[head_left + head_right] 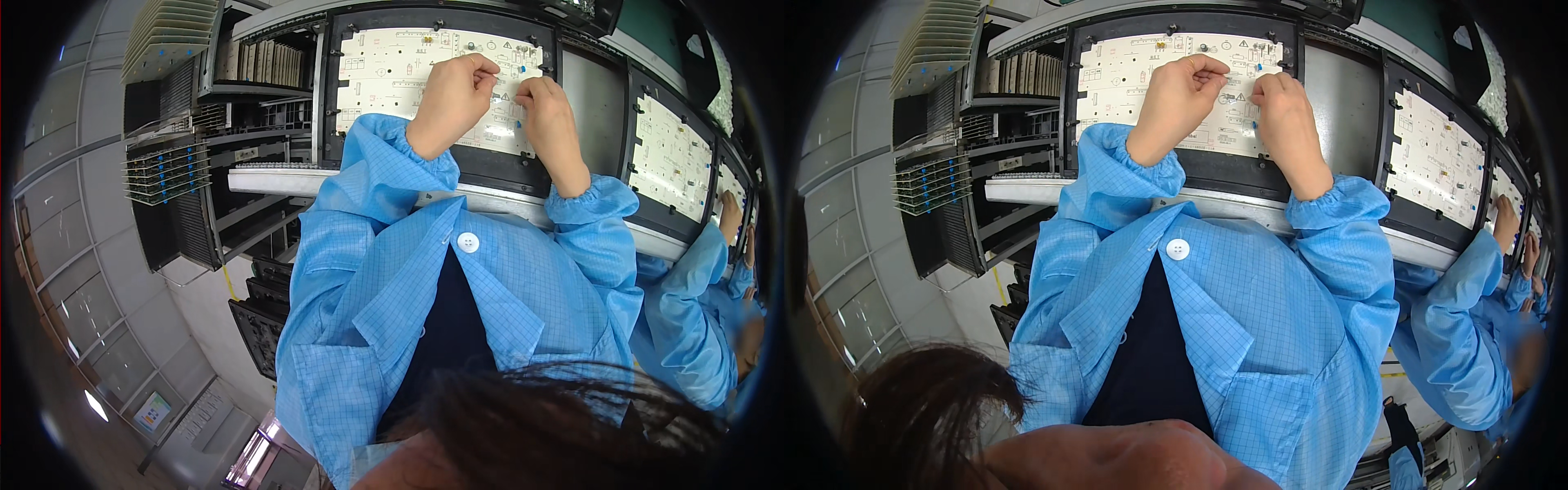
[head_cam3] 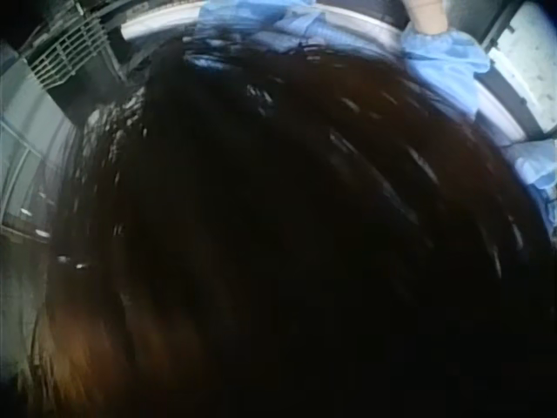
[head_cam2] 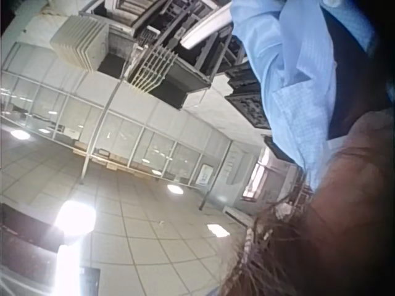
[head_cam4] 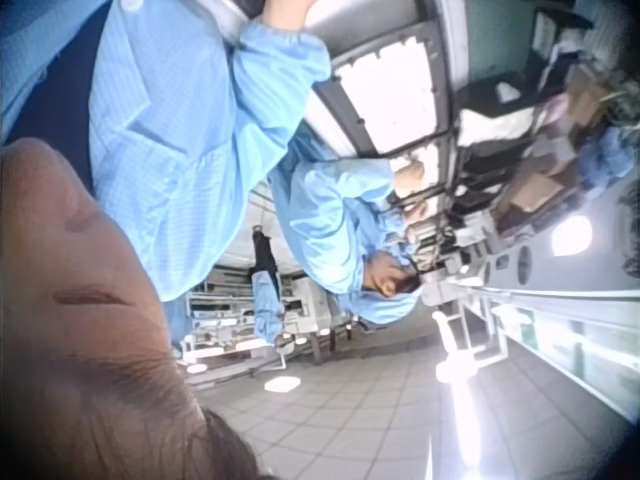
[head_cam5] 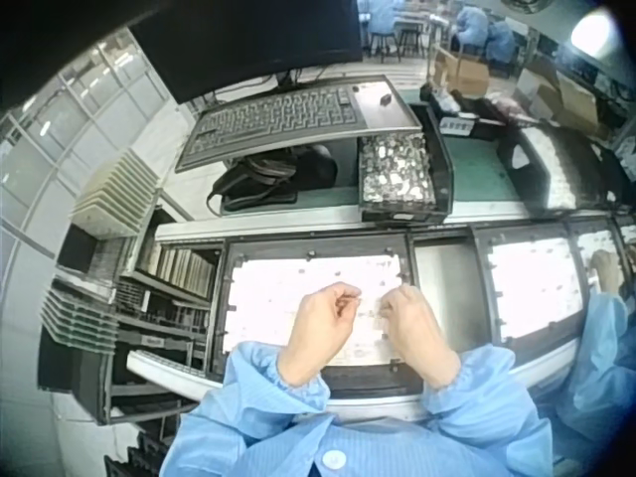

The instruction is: Manual assembly of electronic components and base plates at a production workstation.

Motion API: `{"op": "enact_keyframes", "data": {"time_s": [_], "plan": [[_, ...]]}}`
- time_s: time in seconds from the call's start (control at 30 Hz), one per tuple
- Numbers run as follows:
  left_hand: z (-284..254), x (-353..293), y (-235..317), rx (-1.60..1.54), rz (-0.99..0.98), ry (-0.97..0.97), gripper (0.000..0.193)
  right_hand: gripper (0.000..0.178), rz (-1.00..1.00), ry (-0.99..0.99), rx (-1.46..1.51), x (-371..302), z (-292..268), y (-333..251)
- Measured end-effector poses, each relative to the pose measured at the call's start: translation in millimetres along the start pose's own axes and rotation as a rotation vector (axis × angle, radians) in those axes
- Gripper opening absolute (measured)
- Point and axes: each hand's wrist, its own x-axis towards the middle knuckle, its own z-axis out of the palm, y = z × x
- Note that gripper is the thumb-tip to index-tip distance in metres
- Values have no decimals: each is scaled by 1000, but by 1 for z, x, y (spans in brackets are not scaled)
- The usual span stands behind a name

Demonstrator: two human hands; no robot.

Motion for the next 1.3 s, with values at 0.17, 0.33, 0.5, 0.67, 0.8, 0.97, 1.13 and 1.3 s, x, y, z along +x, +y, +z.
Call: {"op": "enact_keyframes", "data": {"time_s": [0.17,0.33,0.5,0.67,0.8,0.97,1.13,1.3], "plan": [[11,-3,7,49,11,-77,14,7,281,141,370,-3,-11,5],[27,-5,7,169,86,-140,13,15,428,207,398,-8,-20,19],[34,-3,6,213,160,-157,13,13,453,253,470,-13,-19,22],[33,0,4,313,187,-223,17,13,453,280,490,-13,-19,24],[31,2,3,335,202,-230,17,13,428,305,496,-13,-22,21],[31,3,2,335,197,-254,16,13,412,326,471,-14,-22,20],[31,3,4,337,202,-283,16,12,412,341,462,-15,-23,20],[32,4,2,355,218,-274,15,12,392,341,447,-12,-22,19]]}}
